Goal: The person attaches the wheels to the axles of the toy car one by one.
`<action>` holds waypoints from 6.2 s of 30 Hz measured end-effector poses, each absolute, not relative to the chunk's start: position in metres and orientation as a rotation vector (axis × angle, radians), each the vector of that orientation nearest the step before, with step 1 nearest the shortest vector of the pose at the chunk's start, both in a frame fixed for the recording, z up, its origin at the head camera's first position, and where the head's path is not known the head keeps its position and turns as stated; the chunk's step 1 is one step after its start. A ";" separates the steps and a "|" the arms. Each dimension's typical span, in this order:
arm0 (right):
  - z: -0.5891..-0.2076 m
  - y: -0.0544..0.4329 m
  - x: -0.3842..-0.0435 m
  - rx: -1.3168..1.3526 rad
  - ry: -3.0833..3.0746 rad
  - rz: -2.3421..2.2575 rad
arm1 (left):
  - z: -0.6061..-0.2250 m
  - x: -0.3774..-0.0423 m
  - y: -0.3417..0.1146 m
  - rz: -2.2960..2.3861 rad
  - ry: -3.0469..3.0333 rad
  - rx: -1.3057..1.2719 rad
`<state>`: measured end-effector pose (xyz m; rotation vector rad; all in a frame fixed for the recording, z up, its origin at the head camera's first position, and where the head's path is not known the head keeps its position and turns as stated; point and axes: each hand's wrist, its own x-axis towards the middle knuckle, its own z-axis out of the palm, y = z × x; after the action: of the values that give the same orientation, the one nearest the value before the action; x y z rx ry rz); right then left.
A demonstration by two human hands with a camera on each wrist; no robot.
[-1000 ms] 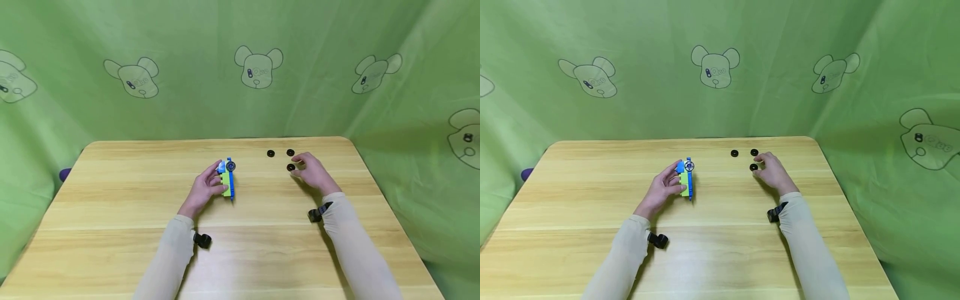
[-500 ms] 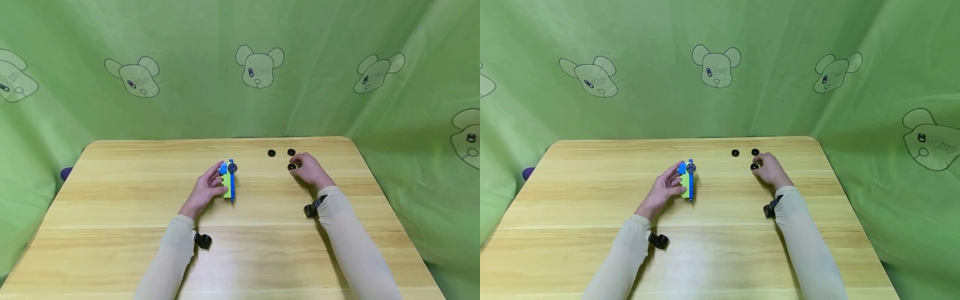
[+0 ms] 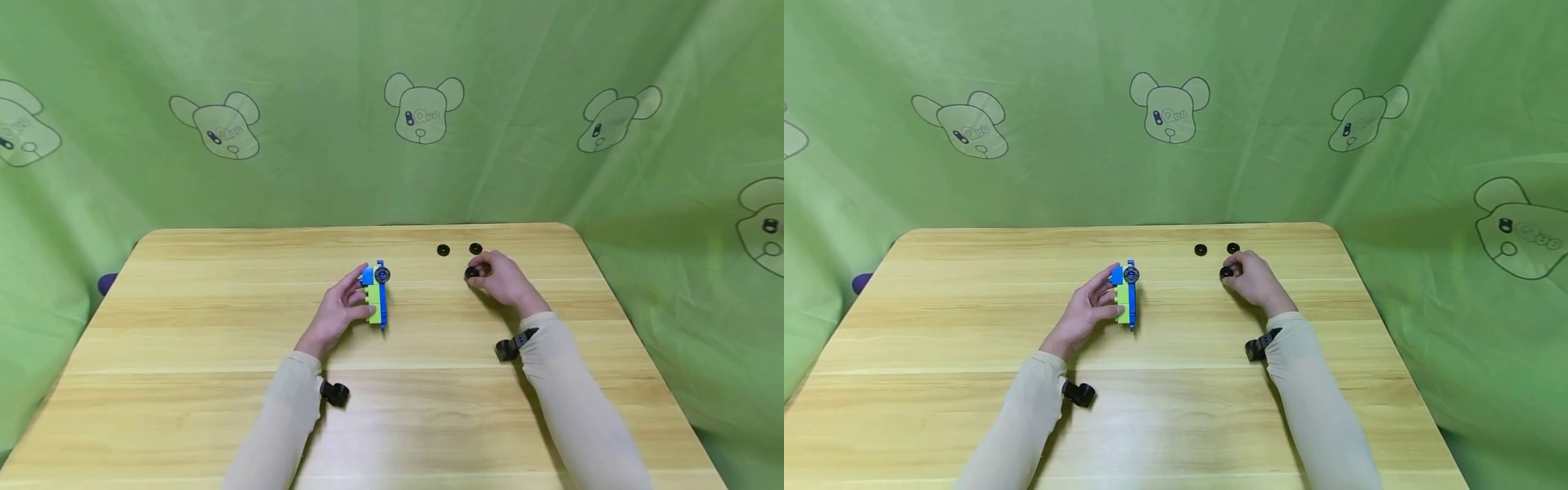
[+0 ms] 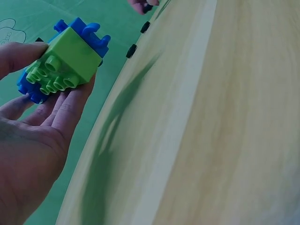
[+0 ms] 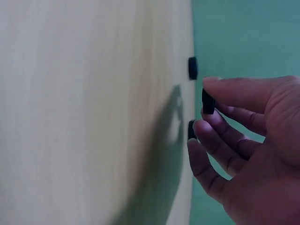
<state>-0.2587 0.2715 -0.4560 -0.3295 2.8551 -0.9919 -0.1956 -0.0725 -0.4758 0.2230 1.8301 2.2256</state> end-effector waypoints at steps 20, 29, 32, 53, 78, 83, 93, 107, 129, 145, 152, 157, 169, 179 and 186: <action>-0.422 0.231 -0.221 -0.571 2.901 -1.002 | -0.473 -0.197 -0.073 2.255 1.823 0.261; -0.416 0.218 -0.208 -0.661 2.908 -0.979 | -0.474 -0.198 -0.073 2.261 1.810 0.280; -0.415 0.215 -0.206 -0.694 2.917 -0.975 | -0.474 -0.198 -0.073 2.258 1.806 0.289; -0.412 0.187 -0.185 -0.789 2.881 -0.992 | -0.475 -0.196 -0.071 2.246 1.815 0.315; -0.425 0.152 -0.170 -0.901 2.817 -1.104 | -0.473 -0.194 -0.069 2.175 1.860 0.352; -0.429 0.146 -0.169 -0.936 2.832 -1.130 | -0.474 -0.194 -0.069 2.187 1.836 0.378; -0.434 0.143 -0.170 -0.948 2.861 -1.106 | -0.474 -0.193 -0.068 2.208 1.770 0.373; -0.437 0.141 -0.169 -0.950 2.846 -1.143 | -0.475 -0.192 -0.069 2.219 1.713 0.426; -0.443 0.140 -0.170 -0.811 2.713 -1.415 | -0.477 -0.193 -0.068 2.247 1.724 0.420; -0.449 0.141 -0.175 -0.470 2.292 -1.696 | -0.476 -0.193 -0.069 2.255 1.736 0.394; -0.453 0.141 -0.178 -0.454 2.157 -1.780 | -0.475 -0.193 -0.069 2.247 1.732 0.386; -0.453 0.140 -0.179 -0.447 2.147 -1.779 | -0.475 -0.192 -0.069 2.251 1.727 0.380; -0.449 0.138 -0.178 -0.452 2.144 -1.782 | -0.476 -0.192 -0.068 2.266 1.721 0.387; -0.448 0.139 -0.179 -0.437 2.163 -1.754 | -0.477 -0.192 -0.067 2.231 1.769 0.411; -0.447 0.136 -0.179 -0.425 2.144 -1.771 | -0.478 -0.192 -0.067 2.245 1.755 0.395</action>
<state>-0.1789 0.1365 -0.4475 -0.4255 2.1443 -1.7709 -0.1917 -0.0666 -0.4777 0.3948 1.7545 2.2453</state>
